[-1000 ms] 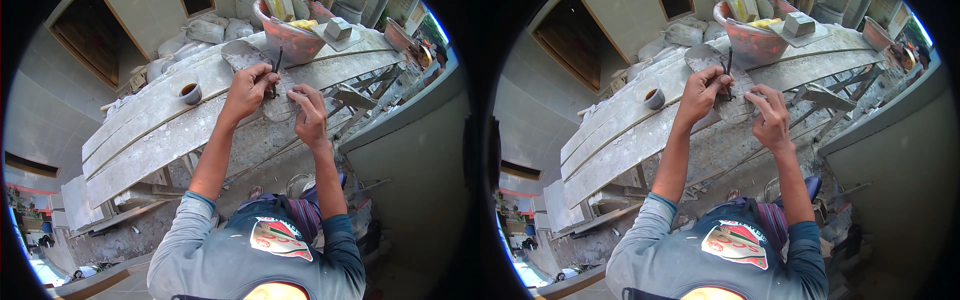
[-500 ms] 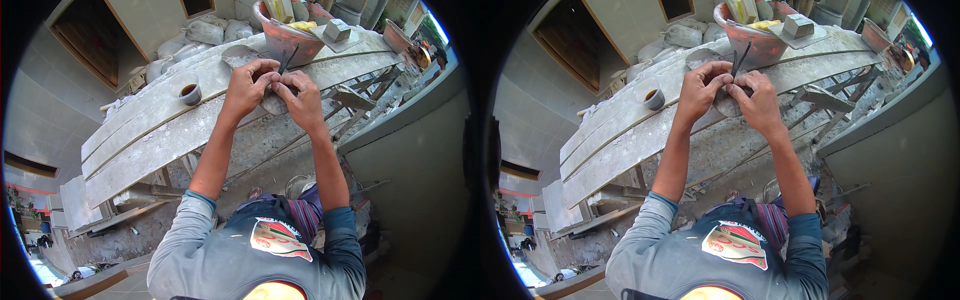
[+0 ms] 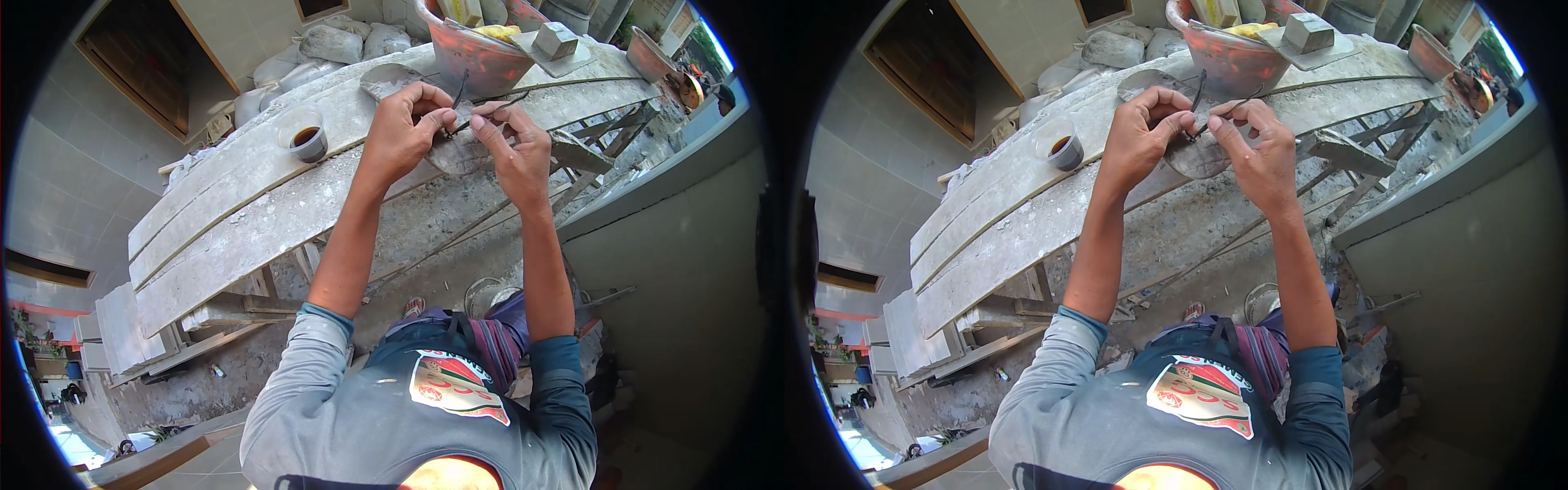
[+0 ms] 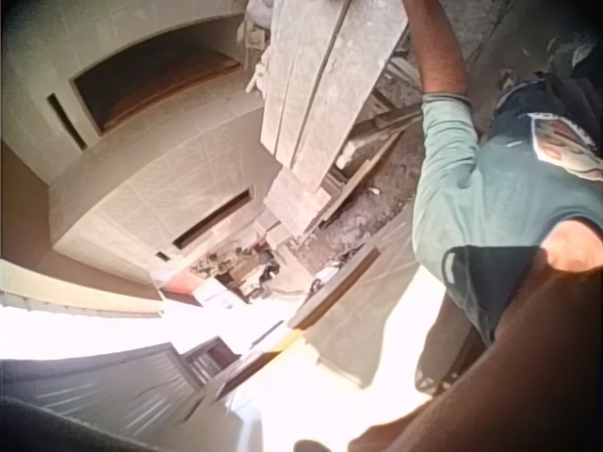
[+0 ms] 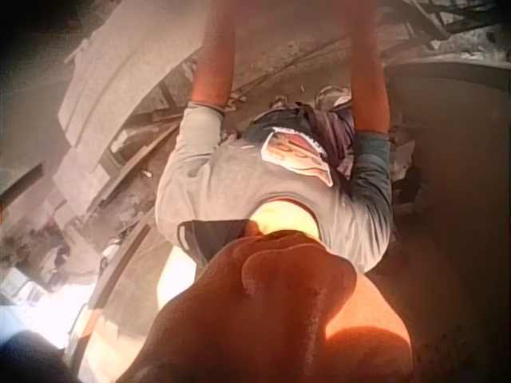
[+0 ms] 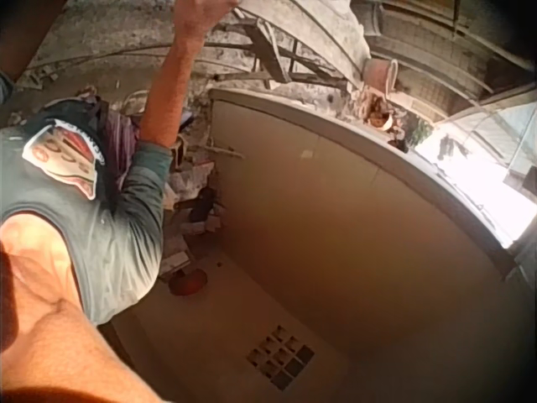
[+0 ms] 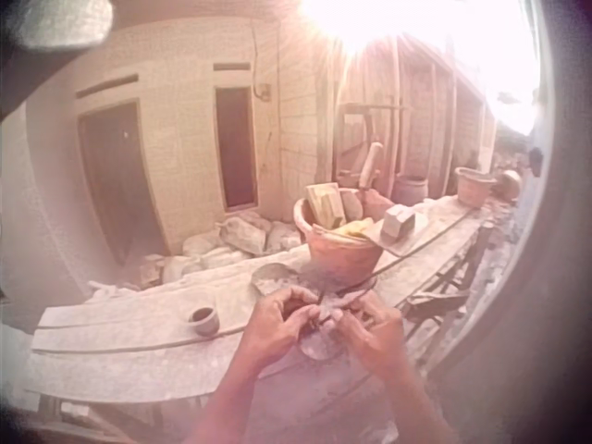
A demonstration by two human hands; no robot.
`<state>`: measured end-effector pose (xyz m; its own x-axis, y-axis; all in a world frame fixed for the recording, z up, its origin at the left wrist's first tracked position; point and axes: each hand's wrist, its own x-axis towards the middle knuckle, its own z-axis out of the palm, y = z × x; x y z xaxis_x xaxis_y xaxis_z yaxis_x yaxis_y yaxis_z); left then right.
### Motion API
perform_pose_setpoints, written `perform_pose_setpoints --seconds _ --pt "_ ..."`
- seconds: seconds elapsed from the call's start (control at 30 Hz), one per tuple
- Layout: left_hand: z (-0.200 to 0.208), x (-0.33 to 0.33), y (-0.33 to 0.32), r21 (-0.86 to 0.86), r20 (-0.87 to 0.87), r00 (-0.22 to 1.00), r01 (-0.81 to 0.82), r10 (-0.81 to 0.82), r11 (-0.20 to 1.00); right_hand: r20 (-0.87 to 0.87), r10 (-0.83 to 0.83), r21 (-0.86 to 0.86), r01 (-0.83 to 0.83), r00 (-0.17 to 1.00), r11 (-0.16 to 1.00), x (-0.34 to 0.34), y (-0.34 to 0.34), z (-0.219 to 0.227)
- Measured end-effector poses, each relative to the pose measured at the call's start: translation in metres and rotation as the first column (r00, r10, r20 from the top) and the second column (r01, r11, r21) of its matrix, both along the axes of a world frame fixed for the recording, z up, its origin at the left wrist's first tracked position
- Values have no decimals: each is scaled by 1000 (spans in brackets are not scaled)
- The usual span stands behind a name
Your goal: The person repairs a rubber sandal by hand using a tool and thread. They pierce the rubber sole with the tool, pull thread through to create stitches, and continue this process along the edges and strap of the sandal while holding it at waist height.
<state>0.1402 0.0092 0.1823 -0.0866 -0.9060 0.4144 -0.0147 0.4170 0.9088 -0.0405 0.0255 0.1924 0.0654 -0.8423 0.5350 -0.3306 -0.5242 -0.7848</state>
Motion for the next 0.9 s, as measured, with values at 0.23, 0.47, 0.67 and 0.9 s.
perform_pose_setpoints --seconds 0.23,0.47,0.67,0.9 --pt "14 8 1 30 267 962 49 -55 998 -363 -158 -590 -95 918 802 -5 -23 12" --pt "12 9 1 13 233 967 104 -104 995 -295 53 -193 -114 954 975 0 -23 9" --pt "10 7 0 6 228 972 48 -48 999 -118 52 -139 -68 992 988 5 -16 6" --pt "12 9 1 -25 257 962 98 -88 995 -51 -12 -48 10 999 999 9 -10 5"
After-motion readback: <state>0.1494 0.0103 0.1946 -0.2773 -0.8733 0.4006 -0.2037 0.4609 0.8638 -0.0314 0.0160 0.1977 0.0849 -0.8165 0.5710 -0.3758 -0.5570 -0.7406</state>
